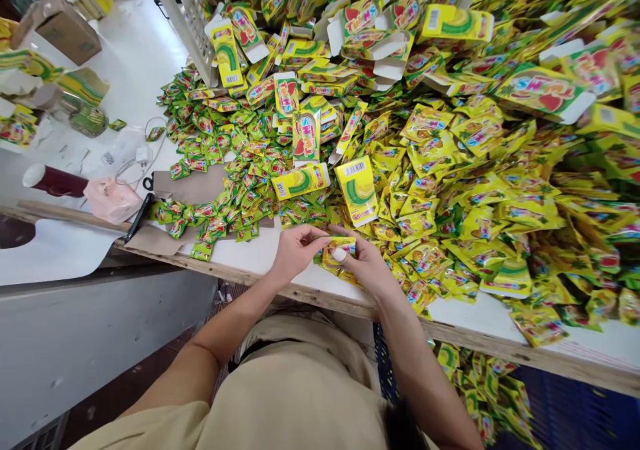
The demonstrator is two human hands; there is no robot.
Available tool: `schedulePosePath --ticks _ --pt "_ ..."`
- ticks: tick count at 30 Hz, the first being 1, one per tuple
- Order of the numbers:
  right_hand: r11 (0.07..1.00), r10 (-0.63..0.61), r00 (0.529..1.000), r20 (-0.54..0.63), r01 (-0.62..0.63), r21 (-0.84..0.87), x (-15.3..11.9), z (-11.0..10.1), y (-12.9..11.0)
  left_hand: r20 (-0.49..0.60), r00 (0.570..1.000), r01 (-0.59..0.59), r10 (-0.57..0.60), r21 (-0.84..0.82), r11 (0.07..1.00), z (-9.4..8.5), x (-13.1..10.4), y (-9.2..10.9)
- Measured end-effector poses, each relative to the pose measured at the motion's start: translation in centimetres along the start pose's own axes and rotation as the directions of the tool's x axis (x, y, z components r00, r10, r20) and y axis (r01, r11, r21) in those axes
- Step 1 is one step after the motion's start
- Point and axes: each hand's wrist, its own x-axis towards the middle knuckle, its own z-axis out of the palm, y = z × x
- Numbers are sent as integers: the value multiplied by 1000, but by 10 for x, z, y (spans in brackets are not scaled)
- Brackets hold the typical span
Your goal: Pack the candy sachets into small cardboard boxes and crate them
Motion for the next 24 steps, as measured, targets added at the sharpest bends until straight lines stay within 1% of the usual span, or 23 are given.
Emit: schedulePosePath --ticks 3,4,5,6,7,8,9,10,11,12,13,14,15,16,17,18,19,20,21,22,23,24 --pt "996 -65 997 -40 62 -64 -2 0 5 48 990 -136 131 134 981 -5 3 8" --pt "996 -65 996 -58 61 -67 -4 1 8 35 980 -200 197 209 957 -9 9 12" --pt "997 -57 995 -77 52 -64 -5 2 10 13 961 -266 275 307 914 -13 17 16" --pt "997 -47 994 -94 42 -59 -7 3 12 -13 932 -322 363 431 843 -18 28 20" --pt "998 -36 994 -104 31 -54 -9 5 14 -21 898 -349 439 573 742 -23 40 23" --pt "998 -26 993 -111 21 -51 -11 7 15 10 876 -348 482 705 618 -27 54 26" --pt "999 -17 993 -119 11 -51 -14 8 15 51 874 -322 483 805 498 -31 67 28" --pt "998 -8 992 -128 1 -56 -16 10 15 85 883 -292 461 869 400 -34 79 29" --pt "998 0 990 -138 -9 -68 -19 11 14 122 895 -277 428 905 323 -37 89 31" --pt "996 5 989 -149 -17 -82 -21 11 14 144 906 -268 398 923 275 -40 96 32" --pt "995 5 986 -165 -21 -95 -24 11 14 147 913 -258 380 930 261 -43 99 34" --pt "994 0 983 -185 -20 -104 -26 10 14 129 916 -247 379 927 282 -46 99 36" --pt "994 -7 979 -203 -15 -109 -28 8 14 95 915 -240 392 909 341 -50 96 38" --pt "994 -20 975 -222 -4 -108 -30 5 15 56 911 -248 408 865 436 -54 89 40" --pt "995 -36 970 -239 12 -99 -31 1 16 20 911 -272 413 782 561 -58 80 42" --pt "996 -50 965 -257 30 -82 -32 -3 17 15 919 -310 393 643 700 -61 68 42" --pt "997 -63 959 -275 48 -61 -32 -8 18 50 938 -329 344 440 836 -62 56 41" --pt "997 -76 953 -293 68 -40 -32 -12 17 117 957 -286 267 198 938 -62 43 38" --pt "996 -92 945 -314 89 -22 -31 -15 16 224 960 -165 168 -34 986 -59 30 34" --pt "994 -110 936 -334 113 -12 -30 -18 13 314 946 -10 79 -217 976 -54 19 29" --pt "991 -132 929 -346 136 -13 -29 -19 11 381 925 141 -3 -335 932 -48 9 23" --pt "987 -157 924 -350 159 -24 -27 -19 7 421 904 256 -66 -412 874 -41 1 17"
